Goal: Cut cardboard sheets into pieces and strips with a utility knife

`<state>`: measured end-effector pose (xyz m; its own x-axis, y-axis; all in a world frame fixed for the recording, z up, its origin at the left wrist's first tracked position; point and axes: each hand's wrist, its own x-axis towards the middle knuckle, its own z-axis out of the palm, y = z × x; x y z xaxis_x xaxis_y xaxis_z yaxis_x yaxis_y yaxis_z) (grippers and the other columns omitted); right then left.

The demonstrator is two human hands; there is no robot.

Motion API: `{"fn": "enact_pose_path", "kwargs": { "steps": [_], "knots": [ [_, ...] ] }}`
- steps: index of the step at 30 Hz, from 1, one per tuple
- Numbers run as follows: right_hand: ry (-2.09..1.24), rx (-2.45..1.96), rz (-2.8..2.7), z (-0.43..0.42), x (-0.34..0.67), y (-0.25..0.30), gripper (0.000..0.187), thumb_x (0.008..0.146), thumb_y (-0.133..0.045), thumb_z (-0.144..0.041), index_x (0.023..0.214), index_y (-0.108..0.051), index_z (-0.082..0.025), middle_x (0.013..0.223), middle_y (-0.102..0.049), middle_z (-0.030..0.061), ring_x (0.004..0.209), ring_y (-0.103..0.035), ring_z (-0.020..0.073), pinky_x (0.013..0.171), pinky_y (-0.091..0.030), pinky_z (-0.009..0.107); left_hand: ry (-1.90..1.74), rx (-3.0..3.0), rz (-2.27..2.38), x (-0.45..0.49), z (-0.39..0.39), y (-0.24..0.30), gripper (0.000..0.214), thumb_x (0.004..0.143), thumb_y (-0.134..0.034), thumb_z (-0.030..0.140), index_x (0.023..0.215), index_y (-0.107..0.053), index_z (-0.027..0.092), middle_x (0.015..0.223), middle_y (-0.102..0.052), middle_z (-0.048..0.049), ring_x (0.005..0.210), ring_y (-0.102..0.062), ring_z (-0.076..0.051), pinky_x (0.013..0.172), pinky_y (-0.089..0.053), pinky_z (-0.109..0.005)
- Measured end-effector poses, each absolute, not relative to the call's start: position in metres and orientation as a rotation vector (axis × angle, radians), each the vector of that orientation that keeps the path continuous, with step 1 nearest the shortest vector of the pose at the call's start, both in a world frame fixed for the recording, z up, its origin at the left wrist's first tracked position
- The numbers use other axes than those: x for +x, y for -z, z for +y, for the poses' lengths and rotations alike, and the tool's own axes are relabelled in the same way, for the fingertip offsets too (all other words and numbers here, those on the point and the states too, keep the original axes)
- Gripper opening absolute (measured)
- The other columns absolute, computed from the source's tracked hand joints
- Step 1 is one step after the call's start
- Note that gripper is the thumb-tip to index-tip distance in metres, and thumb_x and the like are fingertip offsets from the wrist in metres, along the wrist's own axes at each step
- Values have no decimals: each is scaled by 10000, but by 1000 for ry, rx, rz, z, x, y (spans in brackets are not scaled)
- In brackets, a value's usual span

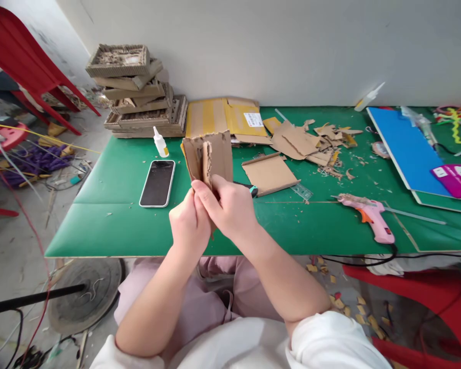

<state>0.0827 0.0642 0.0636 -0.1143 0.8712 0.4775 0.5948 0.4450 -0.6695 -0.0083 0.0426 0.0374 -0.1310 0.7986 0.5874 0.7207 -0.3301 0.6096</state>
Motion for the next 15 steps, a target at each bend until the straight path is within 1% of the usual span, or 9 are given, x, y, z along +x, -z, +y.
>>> {"fn": "enact_pose_path", "kwargs": {
  "steps": [3,7,12,15],
  "knots": [
    [-301,-1149,-1788,60,81,-63,397,927,-351,-387,580,-424,-209,490,-497,-18,426,-437,88,456,-321,241,-1588,2098,1737,-8,41,-37,436,977,-236,276,941,-629,90,649,-674,-77,510,-604,-144,495,-395,-245],
    [-62,-1027,-1727,60,77,-55,376,922,-378,-263,550,-389,-213,458,-452,-30,384,-378,79,435,-301,250,-1668,2085,1708,-7,39,-40,398,974,-265,244,915,-627,90,657,-683,-75,528,-615,-140,516,-416,-241],
    [172,-1011,-1600,63,74,-44,413,929,-376,-270,520,-365,-216,422,-413,-32,351,-337,78,401,-265,264,-1672,2014,1688,-6,37,-43,388,973,-254,256,862,-606,135,621,-652,-44,509,-585,-126,507,-405,-239],
    [239,-1016,-1580,62,72,-43,409,933,-366,-260,526,-372,-223,423,-423,-24,353,-360,90,397,-266,275,-1646,1918,1717,-7,37,-44,397,971,-253,295,734,-551,181,556,-582,-9,473,-534,-113,487,-378,-237]
  ]
}}
